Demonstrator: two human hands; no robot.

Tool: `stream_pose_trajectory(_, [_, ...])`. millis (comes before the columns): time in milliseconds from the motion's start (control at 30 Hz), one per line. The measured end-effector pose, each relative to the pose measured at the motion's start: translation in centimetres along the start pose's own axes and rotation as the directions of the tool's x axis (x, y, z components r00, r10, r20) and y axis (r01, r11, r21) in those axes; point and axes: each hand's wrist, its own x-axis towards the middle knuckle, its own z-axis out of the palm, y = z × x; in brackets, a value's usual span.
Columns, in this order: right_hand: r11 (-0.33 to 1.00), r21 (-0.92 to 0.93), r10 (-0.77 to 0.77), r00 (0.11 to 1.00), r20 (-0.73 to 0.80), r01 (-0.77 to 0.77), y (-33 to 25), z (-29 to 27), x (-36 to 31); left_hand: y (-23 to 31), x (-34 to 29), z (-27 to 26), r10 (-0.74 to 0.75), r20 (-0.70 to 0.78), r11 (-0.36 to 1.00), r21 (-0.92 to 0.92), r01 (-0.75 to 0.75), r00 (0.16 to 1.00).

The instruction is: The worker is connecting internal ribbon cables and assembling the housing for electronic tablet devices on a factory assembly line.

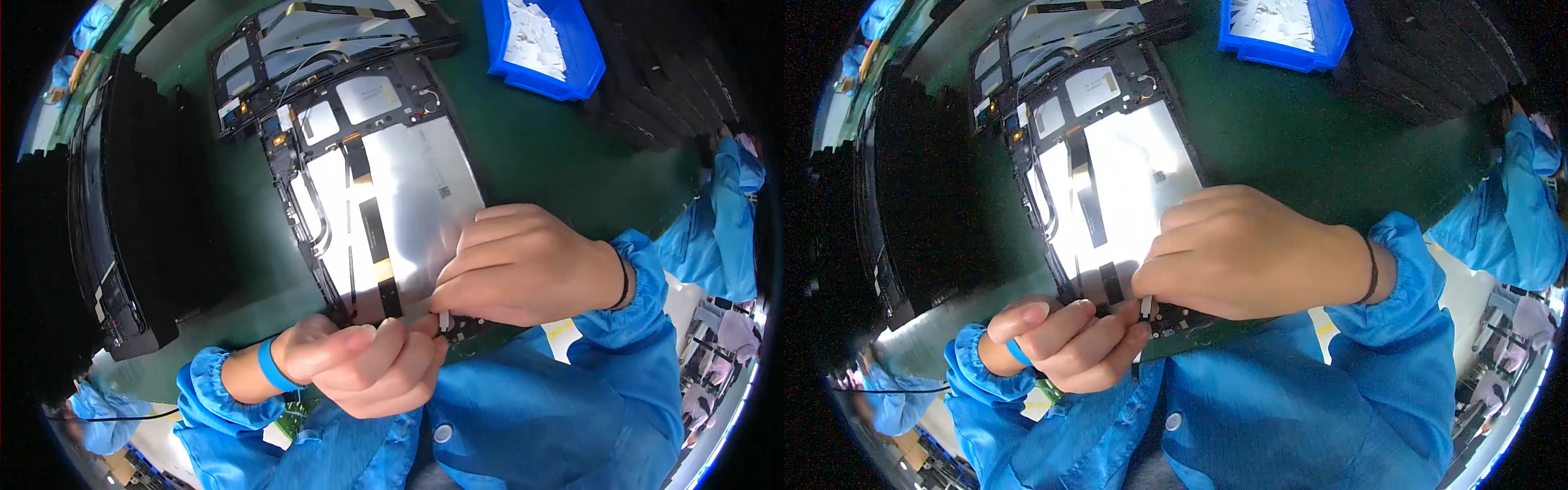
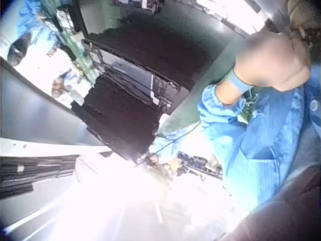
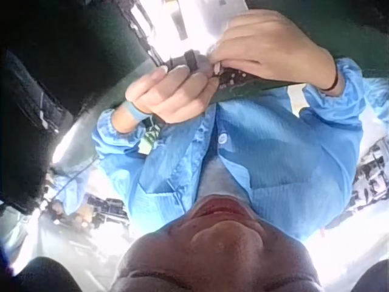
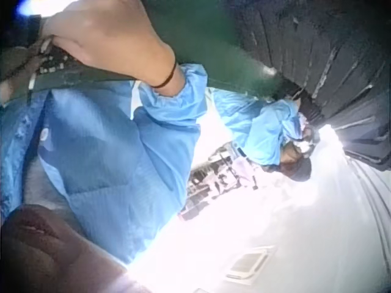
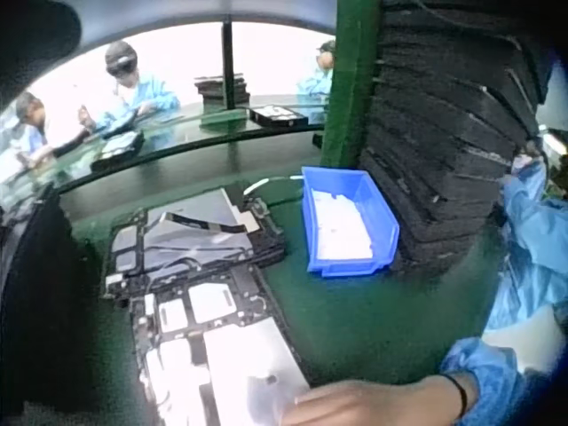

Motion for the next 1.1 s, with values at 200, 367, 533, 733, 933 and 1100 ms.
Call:
stream_pose_trajectory(200, [0.996,0.085,0.036,0.999,0.015,-0.037,0.0,-0.5,0.1,0.3,0.6,-0.4,-0.072,0.033,0.997,0.005,0.072,0.997])
stream_pose_trajectory(367, [0.992,0.095,0.082,0.996,0.025,-0.084,0.4,-0.4,-0.1,0.6,1.1,-0.3,-0.139,0.097,0.983,0.137,0.125,0.986])
stream_pose_trajectory(533, [0.997,0.075,0.018,0.999,-0.031,-0.016,0.6,-0.4,0.3,0.6,1.5,0.0,-0.195,0.086,0.972,0.151,0.181,0.977])
stream_pose_trajectory(733, [0.991,0.125,0.053,0.997,-0.061,-0.045,0.3,-0.3,-0.1,0.6,0.9,-0.6,-0.079,0.073,0.992,0.107,0.071,0.994])
stream_pose_trajectory(933, [1.000,0.001,0.011,0.998,-0.062,-0.011,-0.1,-0.5,0.3,0.3,0.8,0.2,0.000,0.014,0.977,0.213,-0.003,1.000])
stream_pose_trajectory(1100, [0.995,-0.101,0.020,0.998,-0.059,-0.026,-0.5,-0.3,-0.1,0.2,1.1,0.3,0.048,-0.022,0.969,0.244,-0.042,0.999])
